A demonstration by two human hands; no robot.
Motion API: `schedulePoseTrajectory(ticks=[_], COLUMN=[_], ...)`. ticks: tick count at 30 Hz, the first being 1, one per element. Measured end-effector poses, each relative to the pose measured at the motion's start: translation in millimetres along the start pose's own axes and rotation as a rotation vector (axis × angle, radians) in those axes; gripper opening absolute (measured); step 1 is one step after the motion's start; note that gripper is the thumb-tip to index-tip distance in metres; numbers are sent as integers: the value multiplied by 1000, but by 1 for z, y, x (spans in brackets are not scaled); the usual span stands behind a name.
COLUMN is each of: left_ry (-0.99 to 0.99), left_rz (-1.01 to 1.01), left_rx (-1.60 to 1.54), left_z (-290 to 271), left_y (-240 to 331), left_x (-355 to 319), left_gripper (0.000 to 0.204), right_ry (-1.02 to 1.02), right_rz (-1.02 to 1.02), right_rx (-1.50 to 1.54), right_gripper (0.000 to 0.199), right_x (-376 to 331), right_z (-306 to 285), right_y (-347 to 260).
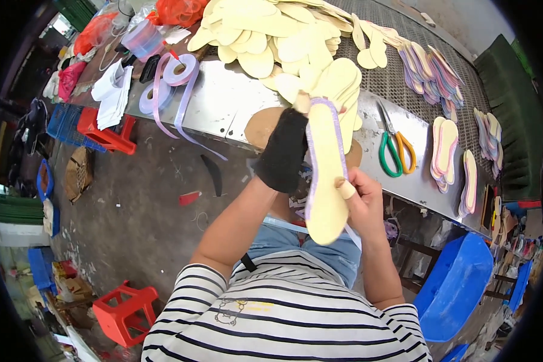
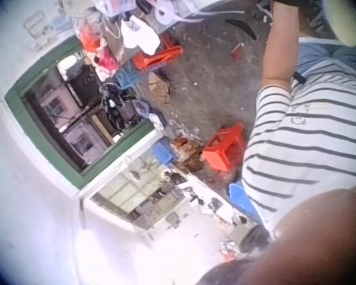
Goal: Applying decorative or structural colored trim to shoe insoles or outsoles and cutting to length.
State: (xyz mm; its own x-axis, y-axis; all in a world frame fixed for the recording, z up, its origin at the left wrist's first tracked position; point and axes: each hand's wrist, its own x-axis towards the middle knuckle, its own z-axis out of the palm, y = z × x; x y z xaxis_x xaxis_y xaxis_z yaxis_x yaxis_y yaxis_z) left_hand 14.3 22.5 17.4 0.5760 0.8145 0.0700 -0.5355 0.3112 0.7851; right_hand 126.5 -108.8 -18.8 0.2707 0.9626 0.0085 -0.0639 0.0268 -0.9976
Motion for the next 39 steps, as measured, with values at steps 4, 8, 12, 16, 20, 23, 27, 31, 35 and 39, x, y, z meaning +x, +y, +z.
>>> schedulePoseTrajectory(ticks=[4, 8, 12, 16, 20, 23, 27, 31, 35, 39], left_ry=[-135, -12, -127, -56, -48, 63, -19, 85, -158, -120], left_rz=[-87, -34, 124, 100, 269, 165, 49, -287, -323, -208], left_rx=[99, 186, 542, 525, 749, 560, 502, 198, 169, 509], left_z=[-11, -7, -12, -2, -10, -4, -13, -24, -45, -31], left_y=[-16, -6, -5, -14, -18, -1, -20, -5, -15, -3], left_x=[-2, -14, -15, -24, -24, -15, -23, -20, -24, -19], left_gripper=[50, 26, 16, 12, 16, 19, 23, 25, 27, 25], right_ry=[-226, -168, -67, -11, 44, -30, 54, 26, 92, 12], right_rz=[218, 163, 89, -145, -125, 103, -41, 104, -845, -351], right_rx=[373, -77, 88, -112, 17, 165, 110, 220, -990, -453], right_gripper=[20, 22, 21, 18, 17, 18, 18, 10, 20, 9], right_x=[-8, 8, 38, 46, 49, 40, 43, 48, 50, 54], right_z=[1, -5, -20, -10, 0, 2, 1, -5, -12, -26], right_y=[18, 17, -33, -49, -34, -20, -11, -15, -43, -53])
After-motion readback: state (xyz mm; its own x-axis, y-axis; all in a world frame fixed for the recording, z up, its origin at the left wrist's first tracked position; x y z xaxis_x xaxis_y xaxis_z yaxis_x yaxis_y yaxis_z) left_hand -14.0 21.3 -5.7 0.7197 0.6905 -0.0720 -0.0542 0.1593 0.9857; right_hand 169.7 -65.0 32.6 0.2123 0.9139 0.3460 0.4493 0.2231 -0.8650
